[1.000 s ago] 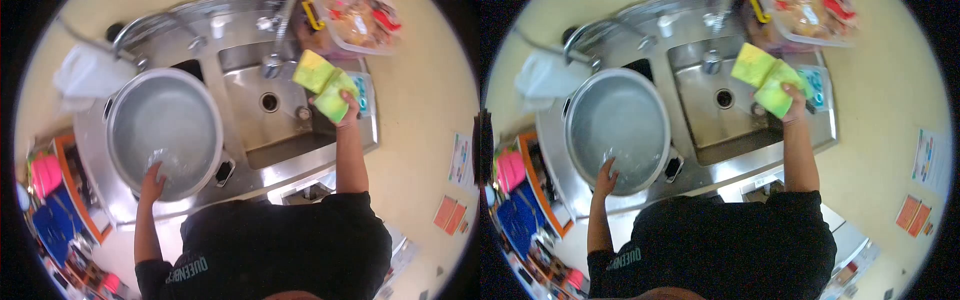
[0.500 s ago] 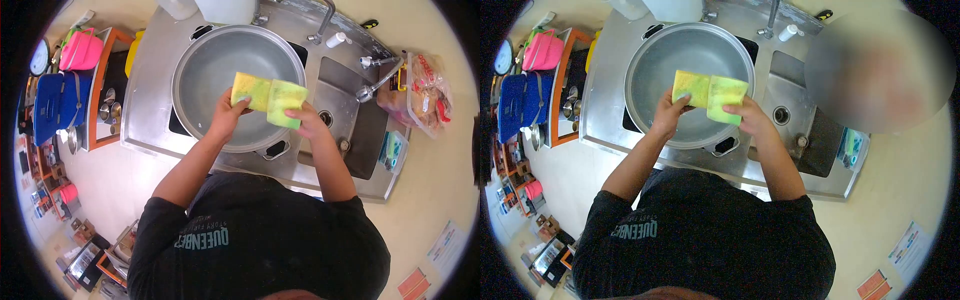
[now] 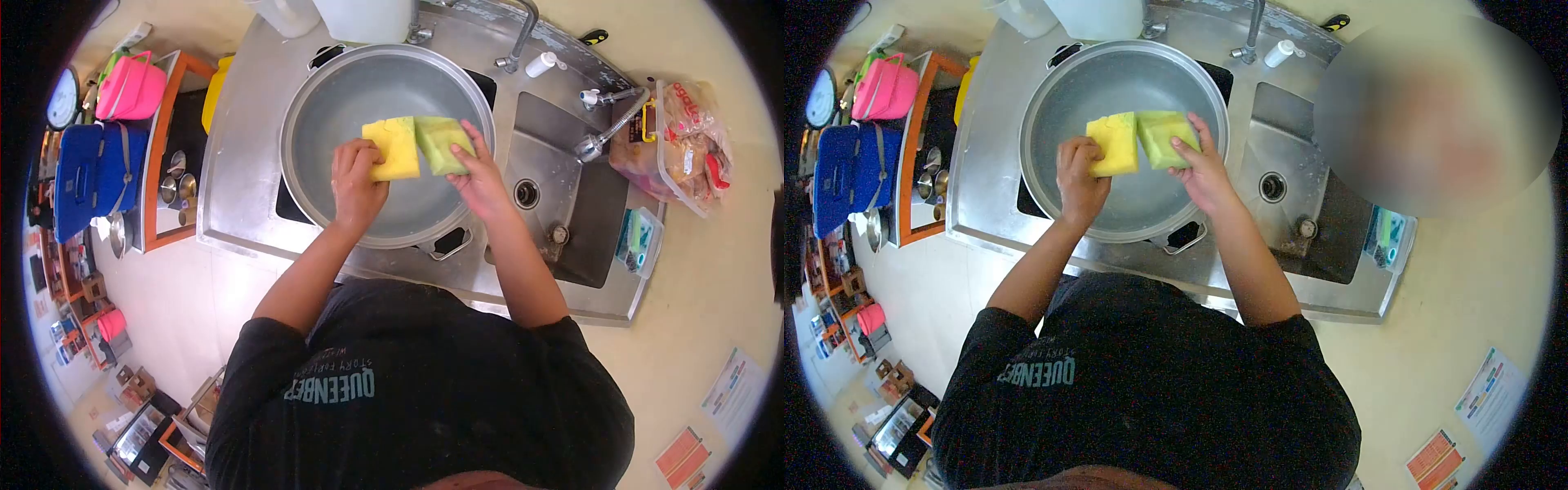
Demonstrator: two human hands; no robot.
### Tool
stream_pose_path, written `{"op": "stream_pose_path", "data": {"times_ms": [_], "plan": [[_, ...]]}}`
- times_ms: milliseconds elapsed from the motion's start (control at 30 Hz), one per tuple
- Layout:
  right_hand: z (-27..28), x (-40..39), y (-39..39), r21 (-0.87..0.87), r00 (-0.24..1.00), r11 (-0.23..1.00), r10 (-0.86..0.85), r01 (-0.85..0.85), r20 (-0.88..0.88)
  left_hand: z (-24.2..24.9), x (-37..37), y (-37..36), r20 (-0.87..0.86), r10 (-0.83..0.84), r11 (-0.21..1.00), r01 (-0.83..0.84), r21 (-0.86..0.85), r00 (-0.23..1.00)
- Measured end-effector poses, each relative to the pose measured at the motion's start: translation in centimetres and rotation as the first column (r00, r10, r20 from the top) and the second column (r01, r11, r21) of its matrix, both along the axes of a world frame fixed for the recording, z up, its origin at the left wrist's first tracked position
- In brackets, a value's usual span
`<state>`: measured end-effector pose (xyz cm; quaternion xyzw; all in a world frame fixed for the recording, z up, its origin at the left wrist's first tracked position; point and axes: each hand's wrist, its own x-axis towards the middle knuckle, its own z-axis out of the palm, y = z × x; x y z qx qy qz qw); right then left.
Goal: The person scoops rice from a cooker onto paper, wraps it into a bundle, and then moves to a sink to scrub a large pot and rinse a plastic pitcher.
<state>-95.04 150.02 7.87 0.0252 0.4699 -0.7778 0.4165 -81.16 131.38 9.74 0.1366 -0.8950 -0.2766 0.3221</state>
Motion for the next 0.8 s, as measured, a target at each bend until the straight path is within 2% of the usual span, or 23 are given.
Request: {"op": "stream_pose_path", "data": {"times_ms": [67,133,233,333,367,433,467,500,533,567,600,633,667,700,733,767,800], "plan": [[-1.6,0.3,-1.1,0.209,0.990,0.972,0.125,-0.109,-0.067,-2.1,0.2,-0.9,0.126,-0.007,0.998,0.015,-0.056,0.992],[-4.5,0.3,-2.2,0.439,0.950,0.873,0.290,-0.213,-0.115,-6.2,1.5,-1.8,0.308,-0.061,0.997,0.076,-0.035,0.949],[-7.8,0.4,-3.3,0.522,0.910,0.795,0.406,-0.308,-0.082,-9.1,3.0,-1.8,0.474,-0.093,0.995,0.102,0.008,0.875],[-7.7,0.4,-3.1,0.568,0.898,0.775,0.419,-0.277,-0.134,-9.7,3.9,-1.8,0.577,-0.070,0.998,0.051,0.048,0.814],[-7.3,0.4,-2.7,0.539,0.909,0.807,0.383,-0.243,-0.162,-9.6,3.8,-1.6,0.601,-0.070,0.997,0.041,0.062,0.796],[-4.9,0.0,0.6,0.517,0.937,0.852,0.245,-0.087,-0.247,-12.0,5.4,-1.8,0.512,-0.014,0.999,0.030,-0.023,0.859],[-2.4,-0.5,3.0,0.442,0.965,0.897,0.116,0.000,-0.235,-12.8,5.8,-2.1,0.541,-0.033,0.999,0.023,0.025,0.841],[-1.4,-1.7,7.1,0.366,0.974,0.917,-0.085,0.160,-0.212,-11.6,5.4,-2.1,0.629,-0.038,0.997,-0.012,0.076,0.776],[-0.5,-2.7,11.2,0.277,0.944,0.907,-0.275,0.318,-0.183,-13.1,6.1,-2.0,0.460,-0.009,0.998,0.039,-0.056,0.888],[0.0,-2.6,13.9,0.174,0.891,0.874,-0.436,0.453,-0.129,-10.6,5.8,-2.5,0.574,-0.113,0.993,0.074,0.092,0.811],[2.4,-3.2,17.6,0.191,0.817,0.795,-0.555,0.576,-0.155,-10.4,5.8,-2.5,0.583,-0.141,0.990,0.119,0.077,0.800],[1.9,-4.5,22.5,0.163,0.726,0.709,-0.654,0.686,-0.214,-10.4,5.5,-2.4,0.594,-0.155,0.987,0.153,0.054,0.789],[1.3,-5.7,28.6,0.177,0.695,0.672,-0.696,0.719,-0.181,-10.7,5.3,-2.3,0.593,-0.183,0.977,0.211,0.023,0.784],[1.8,-6.8,32.5,0.097,0.586,0.579,-0.785,0.809,-0.203,-11.1,5.0,-2.2,0.596,-0.204,0.965,0.262,-0.011,0.777],[1.0,-8.2,36.9,0.055,0.468,0.475,-0.832,0.878,-0.297,-11.4,4.5,-1.9,0.599,-0.221,0.951,0.307,-0.044,0.770],[0.8,-9.1,41.1,0.013,0.480,0.506,-0.810,0.863,-0.336,-11.4,4.0,-1.3,0.639,-0.216,0.930,0.356,-0.096,0.738],[1.1,-9.8,44.8,0.076,0.465,0.466,-0.830,0.882,-0.309,-10.9,3.2,-0.5,0.680,-0.211,0.902,0.407,-0.140,0.702]]}}
